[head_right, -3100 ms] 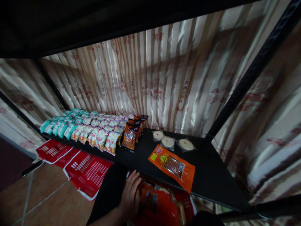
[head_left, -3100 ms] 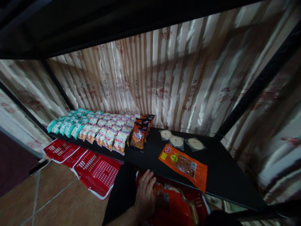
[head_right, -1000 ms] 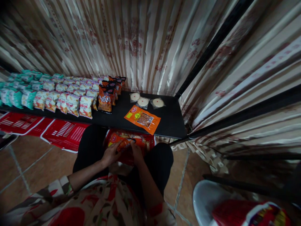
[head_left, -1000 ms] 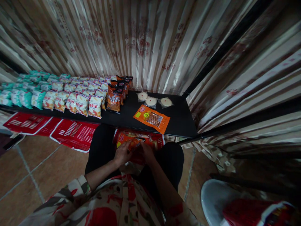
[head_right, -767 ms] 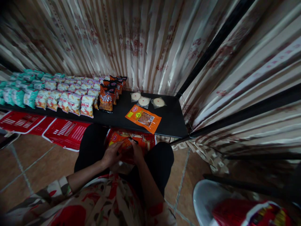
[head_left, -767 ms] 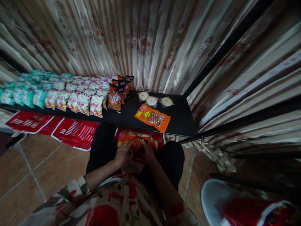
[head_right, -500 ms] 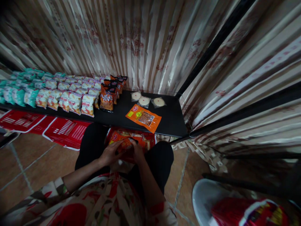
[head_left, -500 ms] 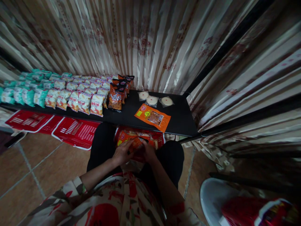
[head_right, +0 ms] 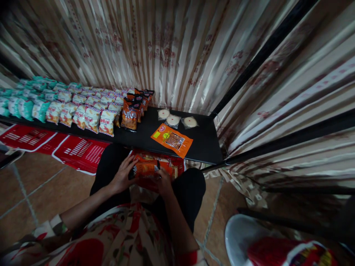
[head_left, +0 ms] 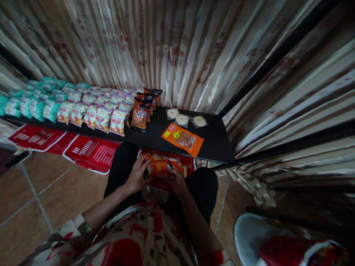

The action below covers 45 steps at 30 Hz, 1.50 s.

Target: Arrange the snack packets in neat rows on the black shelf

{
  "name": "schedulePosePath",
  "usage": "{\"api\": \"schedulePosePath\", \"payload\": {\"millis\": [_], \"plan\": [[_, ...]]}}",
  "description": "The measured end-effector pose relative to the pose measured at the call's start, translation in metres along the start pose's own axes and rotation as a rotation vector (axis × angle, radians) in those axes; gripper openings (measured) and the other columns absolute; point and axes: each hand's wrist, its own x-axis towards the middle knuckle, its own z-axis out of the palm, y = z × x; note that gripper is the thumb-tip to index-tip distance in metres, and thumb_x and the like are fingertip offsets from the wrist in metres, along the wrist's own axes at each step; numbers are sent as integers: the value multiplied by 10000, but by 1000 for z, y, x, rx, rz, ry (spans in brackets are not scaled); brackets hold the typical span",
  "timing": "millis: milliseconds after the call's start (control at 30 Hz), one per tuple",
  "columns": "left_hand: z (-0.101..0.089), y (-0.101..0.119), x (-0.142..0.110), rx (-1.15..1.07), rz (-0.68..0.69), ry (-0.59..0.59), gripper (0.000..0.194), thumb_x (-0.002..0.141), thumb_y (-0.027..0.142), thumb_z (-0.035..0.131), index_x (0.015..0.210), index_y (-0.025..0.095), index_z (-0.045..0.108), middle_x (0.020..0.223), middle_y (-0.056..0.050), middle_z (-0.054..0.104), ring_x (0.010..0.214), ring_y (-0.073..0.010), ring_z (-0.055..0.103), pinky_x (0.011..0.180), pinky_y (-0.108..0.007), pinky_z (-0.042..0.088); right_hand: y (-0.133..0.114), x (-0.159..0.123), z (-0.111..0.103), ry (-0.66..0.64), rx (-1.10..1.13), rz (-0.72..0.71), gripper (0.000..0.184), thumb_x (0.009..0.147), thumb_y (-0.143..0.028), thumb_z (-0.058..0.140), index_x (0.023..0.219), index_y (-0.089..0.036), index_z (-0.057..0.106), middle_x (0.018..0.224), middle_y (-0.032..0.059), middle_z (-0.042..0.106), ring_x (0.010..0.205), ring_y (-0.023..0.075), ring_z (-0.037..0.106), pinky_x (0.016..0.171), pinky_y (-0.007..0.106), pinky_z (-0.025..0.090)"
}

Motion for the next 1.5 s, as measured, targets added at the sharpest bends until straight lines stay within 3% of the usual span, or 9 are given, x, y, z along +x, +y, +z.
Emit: {"api": "schedulePosePath", "payload": {"millis": [233, 367, 633, 733, 867, 1000, 1133, 1267, 1500], "plan": [[-16, 4, 0, -70, -81, 95, 643, 734, 281, 664, 1322, 217, 411, 1513, -120, 151, 1386, -310, 147, 1094, -474, 259, -8, -15, 2, 3, 543, 237, 281, 581, -226, 541, 861, -235, 566, 860, 14, 655, 812, 215, 610, 643, 315, 513], [-21, 5, 2, -231, -123, 93, 660, 766, 326, 630, 1355, 224, 350, 1507, -111, 167, 1365, -263, 241, 1092, -421, 289, -10, -24, 3, -22, 508, 257, 312, 563, -233, 518, 870, -228, 568, 799, 15, 658, 733, 205, 616, 623, 303, 498], [-21, 11, 7, -572, -204, 156, 829, 695, 310, 682, 1397, 190, 259, 1409, -133, 388, 1297, -262, 370, 1056, -412, 341, -23, -36, 11, -50, 491, 270, 355, 540, -238, 472, 867, -216, 608, 905, 70, 691, 842, 258, 642, 707, 365, 520], [-24, 17, 8, -825, -294, 118, 927, 683, 281, 682, 1432, 198, 143, 1368, -153, 436, 1080, -227, 580, 867, -336, 503, -29, -37, 14, -86, 502, 270, 393, 519, -222, 456, 871, -197, 629, 868, 81, 697, 848, 273, 643, 686, 371, 520], [-23, 23, 11, -1068, -423, 122, 974, 676, 243, 675, 1439, 189, 72, 1154, -122, 605, 815, -145, 661, 712, -257, 533, -35, -35, 22, -41, 509, 212, 460, 507, -210, 457, 938, -204, 619, 889, 59, 699, 846, 265, 639, 665, 359, 518], [-18, 25, 15, -1203, -430, 236, 859, 643, 287, 697, 1372, 178, 255, 1176, -124, 593, 949, -180, 634, 797, -290, 523, -39, -32, 33, -38, 484, 152, 389, 539, -229, 462, 894, -224, 620, 875, 48, 698, 818, 250, 631, 666, 356, 513], [-20, 27, 15, -1276, -374, 209, 593, 694, 349, 646, 1217, 159, 441, 1218, -127, 575, 1033, -223, 600, 845, -322, 503, -45, -29, 44, -16, 600, 133, 369, 539, -210, 478, 879, -221, 623, 882, 46, 700, 843, 248, 634, 713, 361, 514], [-24, 34, 16, -1328, -367, 185, 510, 703, 351, 638, 1151, 150, 499, 1169, -109, 604, 1053, -238, 586, 879, -332, 472, -51, -26, 56, 28, 818, 115, 407, 516, -136, 522, 896, -230, 636, 851, 15, 709, 835, 224, 639, 777, 347, 510], [-24, 48, 17, -1360, -448, 289, 368, 771, 412, 588, 1048, 170, 560, 1034, -58, 652, 955, -204, 606, 855, -299, 454, -60, -28, 69, 45, 958, 54, 380, 541, -79, 583, 890, -210, 655, 839, -7, 709, 812, 187, 643, 813, 318, 496]]}}
